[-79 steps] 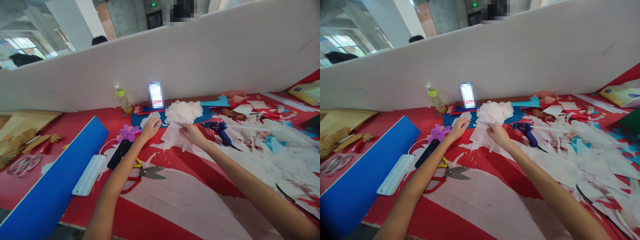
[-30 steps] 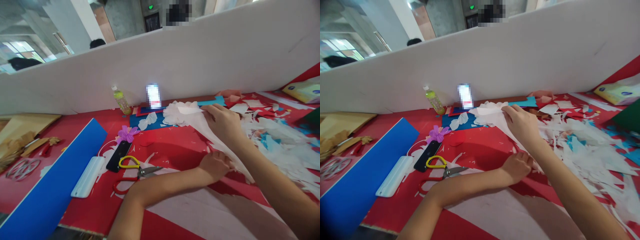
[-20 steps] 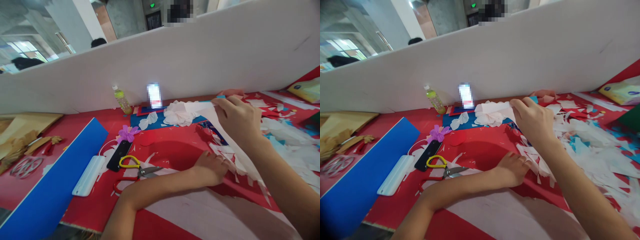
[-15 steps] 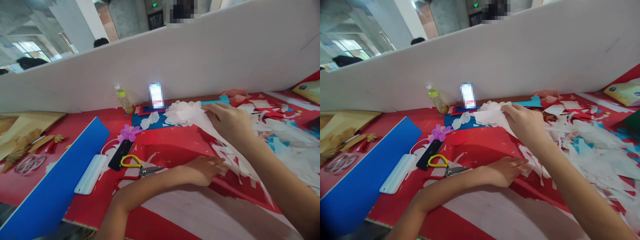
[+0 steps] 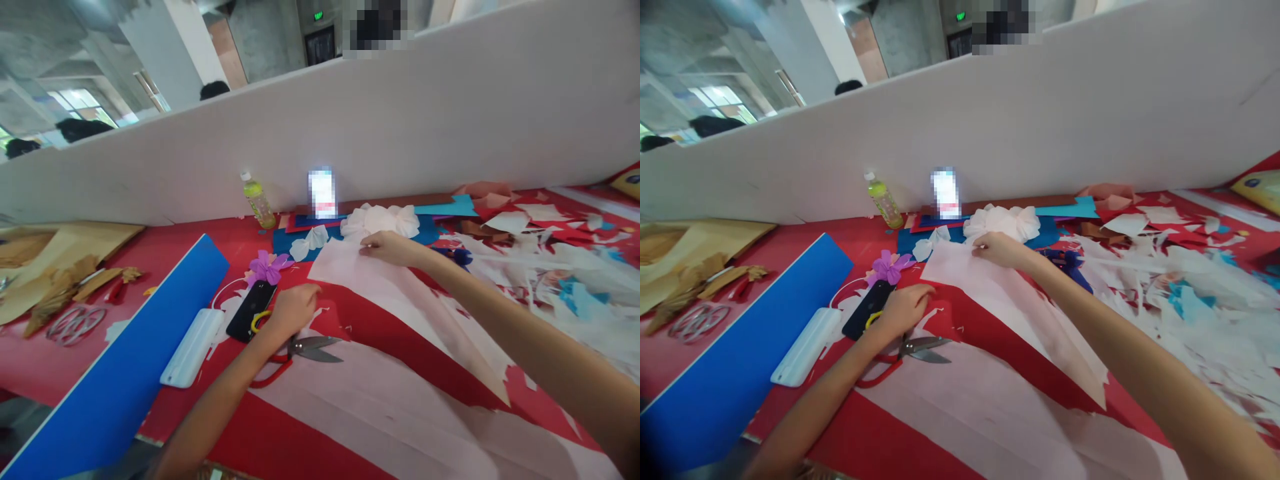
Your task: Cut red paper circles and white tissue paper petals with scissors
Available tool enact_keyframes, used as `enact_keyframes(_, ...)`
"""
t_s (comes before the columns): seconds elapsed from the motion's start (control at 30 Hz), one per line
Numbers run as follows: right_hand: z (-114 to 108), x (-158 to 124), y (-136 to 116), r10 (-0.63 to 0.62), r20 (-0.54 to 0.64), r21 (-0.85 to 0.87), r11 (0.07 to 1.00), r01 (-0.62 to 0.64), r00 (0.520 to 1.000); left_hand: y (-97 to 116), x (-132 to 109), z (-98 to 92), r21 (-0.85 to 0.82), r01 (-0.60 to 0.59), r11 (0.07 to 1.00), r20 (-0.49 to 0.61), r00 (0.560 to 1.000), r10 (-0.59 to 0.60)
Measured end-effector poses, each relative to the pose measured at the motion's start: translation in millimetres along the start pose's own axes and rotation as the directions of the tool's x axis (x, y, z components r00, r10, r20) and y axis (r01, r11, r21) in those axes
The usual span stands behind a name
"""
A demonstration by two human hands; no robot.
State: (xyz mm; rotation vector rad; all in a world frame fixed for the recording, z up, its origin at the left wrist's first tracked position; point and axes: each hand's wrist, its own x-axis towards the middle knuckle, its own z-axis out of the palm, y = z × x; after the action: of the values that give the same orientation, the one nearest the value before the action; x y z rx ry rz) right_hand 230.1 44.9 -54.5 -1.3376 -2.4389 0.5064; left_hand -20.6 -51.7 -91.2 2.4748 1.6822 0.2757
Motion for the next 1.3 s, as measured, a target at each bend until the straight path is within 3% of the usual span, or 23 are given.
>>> enact_keyframes(0.1, 30.6, 10.8, 8.2, 0.026, 0.024, -0.098, 0.995, -0.024, 0.999, -25.6, 11.1, 11.7, 0.219, 0.050, 0.974, -0.062, 0.997, -0.037)
enact_keyframes(0.23, 59.4, 13.8, 13.9, 0.063, -0.032, -0.189, 0.980, -0.068, 0.997, -35.4, 21.1, 20.9, 0.330, 0.000, 0.944, 0.018, 1.000, -0.006)
enact_keyframes(0.4, 70.9, 1.3, 14.5, 0.068, -0.160, -0.290, 0.950, -0.112, 0.985, -30.6, 26.6, 18.9, 0.396, -0.014, 0.918, 0.089, 0.996, -0.023)
enact_keyframes(0.5, 74.5, -15.0, 12.3, -0.016, -0.132, -0.301, 0.953, -0.024, 0.991, -30.8, 25.3, 13.9, 0.412, 0.004, 0.911, 0.103, 0.993, -0.051)
enact_keyframes(0.63, 83.8, -37.9, 9.0, -0.167, -0.038, -0.215, 0.964, 0.155, 0.985, -37.8, 22.1, 2.4, 0.421, 0.120, 0.899, 0.017, 0.990, -0.140)
enact_keyframes(0.73, 90.2, -49.0, 8.4, -0.217, -0.036, -0.164, 0.964, 0.208, 0.976, -42.4, 23.4, -7.3, 0.343, 0.207, 0.916, -0.168, 0.973, -0.157)
enact_keyframes(0.83, 95.0, -55.1, 10.4, -0.248, -0.058, -0.126, 0.963, 0.239, 0.967, -42.1, 29.8, -11.7, 0.238, 0.013, 0.971, -0.275, 0.960, 0.055)
enact_keyframes(0.9, 98.3, -58.0, 12.9, -0.259, -0.084, -0.098, 0.963, 0.251, 0.962, -40.7, 36.5, -9.1, 0.179, -0.165, 0.970, -0.242, 0.948, 0.205)
enact_keyframes(0.97, 101.8, -60.6, 15.3, -0.252, -0.119, -0.073, 0.967, 0.244, 0.960, -40.1, 44.0, -2.6, 0.110, -0.257, 0.960, -0.170, 0.947, 0.273)
enact_keyframes(1.1, 107.9, -65.3, 17.5, -0.215, -0.156, -0.034, 0.977, 0.213, 0.964, -41.3, 57.7, 13.1, -0.002, -0.319, 0.948, -0.031, 0.947, 0.319)
enact_keyframes(1.3, 110.0, -69.7, 17.6, -0.135, -0.174, 0.031, 0.989, 0.143, 0.975, -37.8, 69.6, 26.1, -0.004, -0.367, 0.930, 0.022, 0.930, 0.367)
